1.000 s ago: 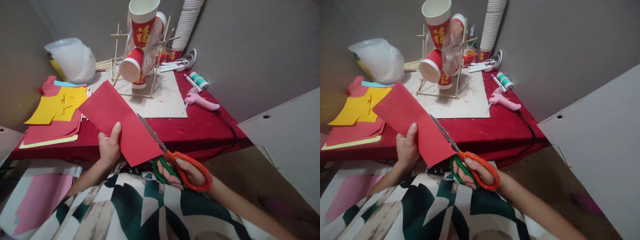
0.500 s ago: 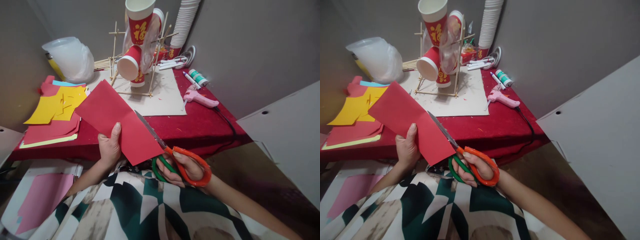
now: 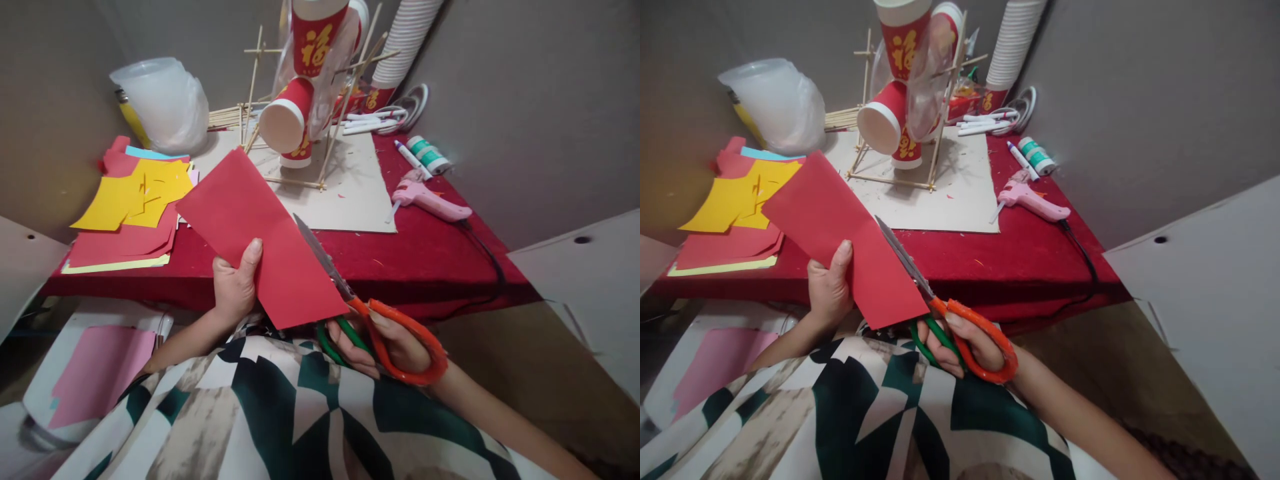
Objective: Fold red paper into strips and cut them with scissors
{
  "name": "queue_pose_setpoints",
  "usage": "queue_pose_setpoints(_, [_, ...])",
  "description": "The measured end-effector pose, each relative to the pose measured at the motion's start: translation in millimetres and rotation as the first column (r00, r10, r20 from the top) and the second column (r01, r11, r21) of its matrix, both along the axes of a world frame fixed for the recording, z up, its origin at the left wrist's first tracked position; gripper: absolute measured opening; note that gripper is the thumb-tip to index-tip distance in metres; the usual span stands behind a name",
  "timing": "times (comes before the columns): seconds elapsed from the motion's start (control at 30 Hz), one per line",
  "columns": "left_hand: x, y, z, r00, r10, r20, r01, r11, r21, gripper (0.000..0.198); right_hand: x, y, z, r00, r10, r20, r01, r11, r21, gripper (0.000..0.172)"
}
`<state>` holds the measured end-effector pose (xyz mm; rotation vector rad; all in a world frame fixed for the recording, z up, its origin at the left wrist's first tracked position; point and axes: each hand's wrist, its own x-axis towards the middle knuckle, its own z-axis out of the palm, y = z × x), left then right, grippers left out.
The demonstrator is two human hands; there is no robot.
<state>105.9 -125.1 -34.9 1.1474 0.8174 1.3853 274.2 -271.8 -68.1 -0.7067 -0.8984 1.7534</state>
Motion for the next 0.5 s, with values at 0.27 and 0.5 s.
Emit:
queue_pose_setpoints(0.27, [-1.2, -3.3, -0.1, 0.999, -0.015, -0.028, 0.014, 0.999, -0.040, 0.028, -1.8, 3.8, 3.5, 1.000, -0.015, -0.019, 0.015, 1.000, -0.007, 0.055])
queue_pose_setpoints(0.5, [-1.6, -1.3, -0.1, 0.998, -0.063, 0.019, 0.064, 0.996, -0.058, 0.024, -4.0, 2.4, 6.9, 0.994, -0.102, 0.046, 0.104, 0.993, -0.061, 0.053])
